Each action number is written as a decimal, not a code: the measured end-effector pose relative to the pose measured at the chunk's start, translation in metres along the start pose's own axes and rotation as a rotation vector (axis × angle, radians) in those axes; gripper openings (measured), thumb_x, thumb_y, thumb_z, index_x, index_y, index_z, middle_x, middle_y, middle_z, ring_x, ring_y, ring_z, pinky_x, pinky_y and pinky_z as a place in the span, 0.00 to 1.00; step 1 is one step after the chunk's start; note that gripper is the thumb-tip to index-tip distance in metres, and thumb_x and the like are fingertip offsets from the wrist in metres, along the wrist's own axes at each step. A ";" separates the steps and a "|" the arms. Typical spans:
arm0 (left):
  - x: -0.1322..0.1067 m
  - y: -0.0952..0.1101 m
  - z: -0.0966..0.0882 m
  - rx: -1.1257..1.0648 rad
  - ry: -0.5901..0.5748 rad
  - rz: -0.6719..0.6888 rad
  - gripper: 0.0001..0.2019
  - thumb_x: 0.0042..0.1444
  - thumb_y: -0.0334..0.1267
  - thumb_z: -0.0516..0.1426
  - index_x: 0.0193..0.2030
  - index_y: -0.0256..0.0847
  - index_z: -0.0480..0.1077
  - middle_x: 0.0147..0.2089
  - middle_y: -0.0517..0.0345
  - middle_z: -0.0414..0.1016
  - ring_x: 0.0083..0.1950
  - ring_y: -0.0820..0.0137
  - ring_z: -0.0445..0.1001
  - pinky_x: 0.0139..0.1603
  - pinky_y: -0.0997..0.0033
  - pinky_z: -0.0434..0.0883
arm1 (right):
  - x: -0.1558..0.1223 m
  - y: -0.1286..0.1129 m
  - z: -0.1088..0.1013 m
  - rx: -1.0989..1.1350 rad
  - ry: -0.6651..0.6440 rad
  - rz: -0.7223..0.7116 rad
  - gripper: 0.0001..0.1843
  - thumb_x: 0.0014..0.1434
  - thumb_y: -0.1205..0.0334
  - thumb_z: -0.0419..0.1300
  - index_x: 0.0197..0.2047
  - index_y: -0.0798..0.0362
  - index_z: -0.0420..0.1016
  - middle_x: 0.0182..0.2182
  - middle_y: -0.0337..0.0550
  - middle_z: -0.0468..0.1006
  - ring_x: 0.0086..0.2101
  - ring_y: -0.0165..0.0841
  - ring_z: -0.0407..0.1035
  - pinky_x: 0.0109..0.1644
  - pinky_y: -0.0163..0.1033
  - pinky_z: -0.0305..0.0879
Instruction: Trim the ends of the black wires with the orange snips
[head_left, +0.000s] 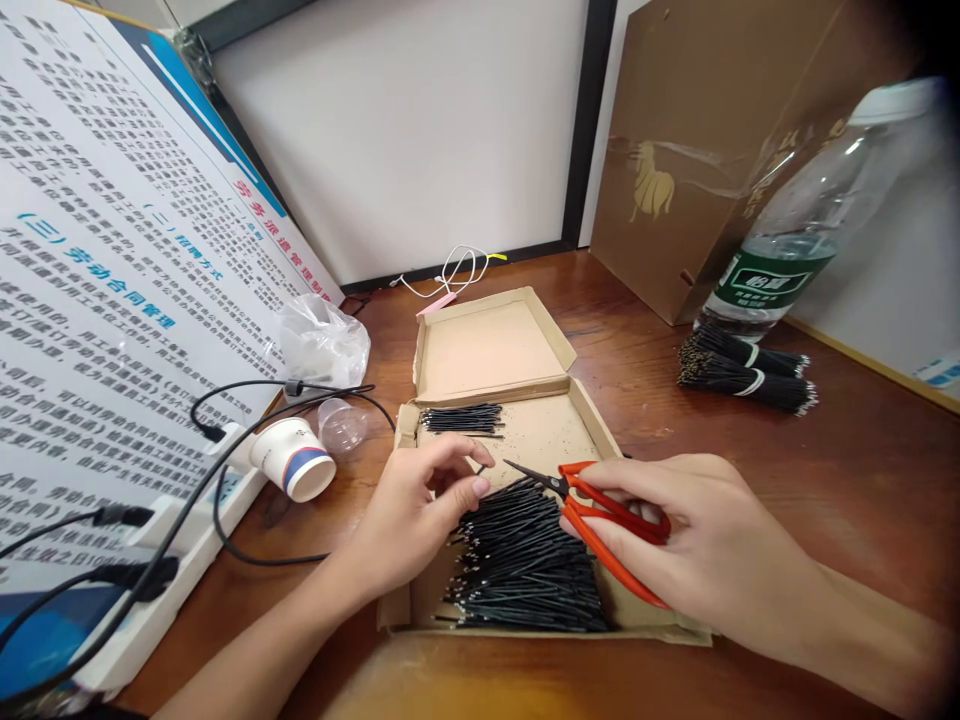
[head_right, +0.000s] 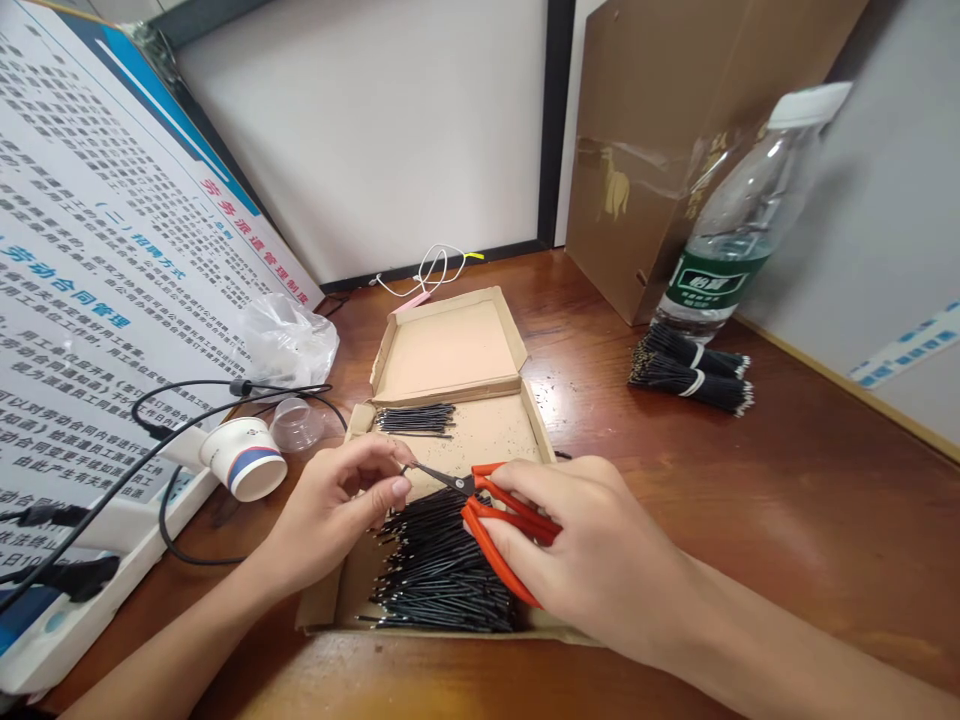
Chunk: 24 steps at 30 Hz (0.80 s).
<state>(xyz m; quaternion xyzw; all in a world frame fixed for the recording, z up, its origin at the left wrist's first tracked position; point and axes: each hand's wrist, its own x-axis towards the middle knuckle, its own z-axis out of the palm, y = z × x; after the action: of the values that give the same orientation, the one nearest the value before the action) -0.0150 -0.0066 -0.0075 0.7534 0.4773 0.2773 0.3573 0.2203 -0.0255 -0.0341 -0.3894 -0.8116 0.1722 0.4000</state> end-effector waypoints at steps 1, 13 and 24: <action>0.002 -0.003 -0.001 0.046 0.032 0.008 0.03 0.60 0.33 0.56 0.40 0.38 0.71 0.29 0.62 0.72 0.28 0.76 0.67 0.29 0.76 0.64 | 0.000 0.000 0.000 0.003 -0.002 -0.006 0.06 0.59 0.65 0.59 0.36 0.57 0.77 0.16 0.33 0.69 0.17 0.24 0.55 0.21 0.32 0.54; 0.010 -0.025 -0.001 0.437 -0.109 0.175 0.08 0.60 0.26 0.54 0.37 0.37 0.74 0.33 0.55 0.76 0.36 0.68 0.73 0.39 0.68 0.68 | -0.003 -0.001 0.000 0.027 0.058 -0.068 0.04 0.57 0.68 0.59 0.31 0.54 0.74 0.22 0.39 0.78 0.17 0.25 0.62 0.22 0.34 0.57; 0.040 -0.043 -0.012 0.706 -0.078 0.241 0.09 0.58 0.26 0.54 0.36 0.36 0.76 0.36 0.51 0.75 0.38 0.64 0.72 0.41 0.64 0.69 | 0.001 -0.003 0.002 -0.038 0.137 -0.095 0.04 0.56 0.68 0.59 0.32 0.56 0.75 0.20 0.38 0.78 0.16 0.24 0.64 0.22 0.31 0.60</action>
<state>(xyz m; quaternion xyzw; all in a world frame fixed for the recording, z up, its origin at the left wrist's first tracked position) -0.0314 0.0458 -0.0319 0.8909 0.4375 0.1069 0.0583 0.2168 -0.0267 -0.0329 -0.3691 -0.8029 0.1104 0.4549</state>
